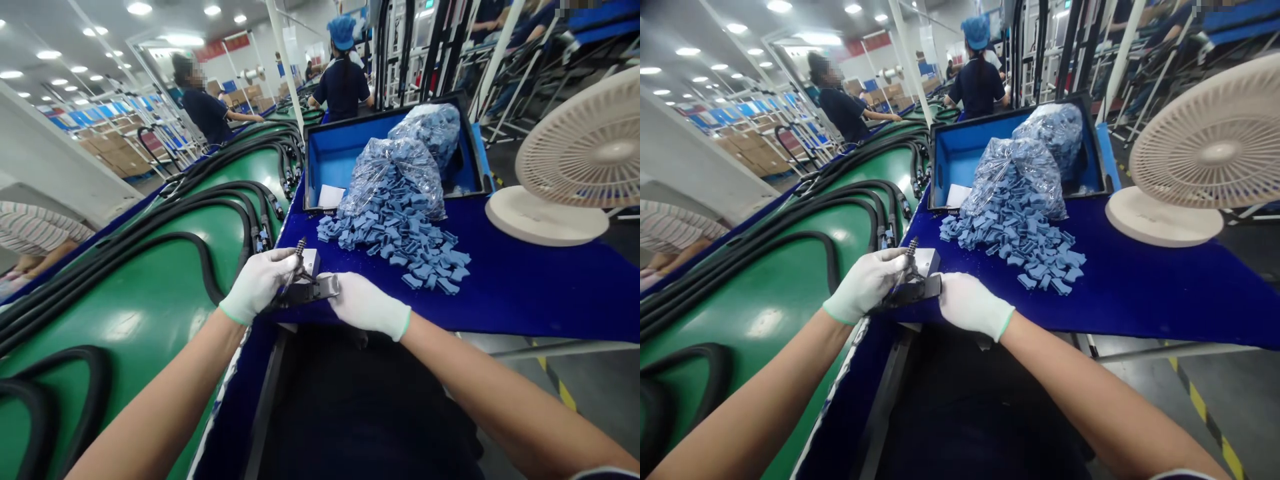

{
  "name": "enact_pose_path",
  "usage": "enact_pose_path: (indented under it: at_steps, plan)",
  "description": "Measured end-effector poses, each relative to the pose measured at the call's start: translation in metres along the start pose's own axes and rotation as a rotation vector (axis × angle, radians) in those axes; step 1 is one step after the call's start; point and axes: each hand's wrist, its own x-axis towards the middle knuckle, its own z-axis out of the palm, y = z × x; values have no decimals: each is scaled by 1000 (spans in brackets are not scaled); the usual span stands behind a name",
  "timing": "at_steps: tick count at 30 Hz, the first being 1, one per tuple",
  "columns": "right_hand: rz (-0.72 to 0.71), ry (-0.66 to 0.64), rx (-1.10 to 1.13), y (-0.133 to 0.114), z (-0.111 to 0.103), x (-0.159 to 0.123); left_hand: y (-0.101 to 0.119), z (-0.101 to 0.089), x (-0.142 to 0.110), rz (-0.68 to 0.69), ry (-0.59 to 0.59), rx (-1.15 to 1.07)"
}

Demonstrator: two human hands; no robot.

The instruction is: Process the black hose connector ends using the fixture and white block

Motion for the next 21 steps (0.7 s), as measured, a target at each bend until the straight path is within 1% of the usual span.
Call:
enact_pose_path:
  at_steps: [1, 2, 3, 4, 5, 6, 8, 10, 11, 14, 15, 18, 20, 21]
  plan:
    - [11, 29, -62, 0, -7, -3, -3, -1, 3, -8, -26, -93]
    - [31, 86, -116, 1, -13, -6, -5, -2, 5, -14, -42, -183]
    - [50, 160, -138, 2, -18, -7, -7, -3, 6, -21, -53, -271]
    - [53, 220, -109, 3, -22, -8, -8, -4, 7, -25, -53, -339]
    - [38, 239, -19, 3, -24, -9, -9, -4, 7, -30, -58, -378]
    - [10, 214, 119, 3, -25, -9, -8, -4, 6, -39, -71, -385]
    - [-16, 123, 417, 1, -24, -8, -3, -3, 0, -56, -110, -342]
    - [11, 83, 615, -3, -21, -7, 4, 0, -10, -23, -103, -184]
    - [28, 95, 675, -5, -19, -6, 9, 3, -16, 15, -87, -56]
    - [34, 150, 762, -10, -15, -2, 19, 13, -34, 183, -63, 384]
    - [29, 154, 779, -11, -15, -1, 21, 17, -38, 231, -66, 477]
    - [45, 103, 891, -16, -13, 2, 19, 26, -47, 346, -41, 608]
    - [66, 39, 1003, -17, -13, 2, 13, 27, -49, 439, -23, 649]
    - [71, 14, 1019, -17, -13, 2, 9, 26, -50, 496, -21, 674]
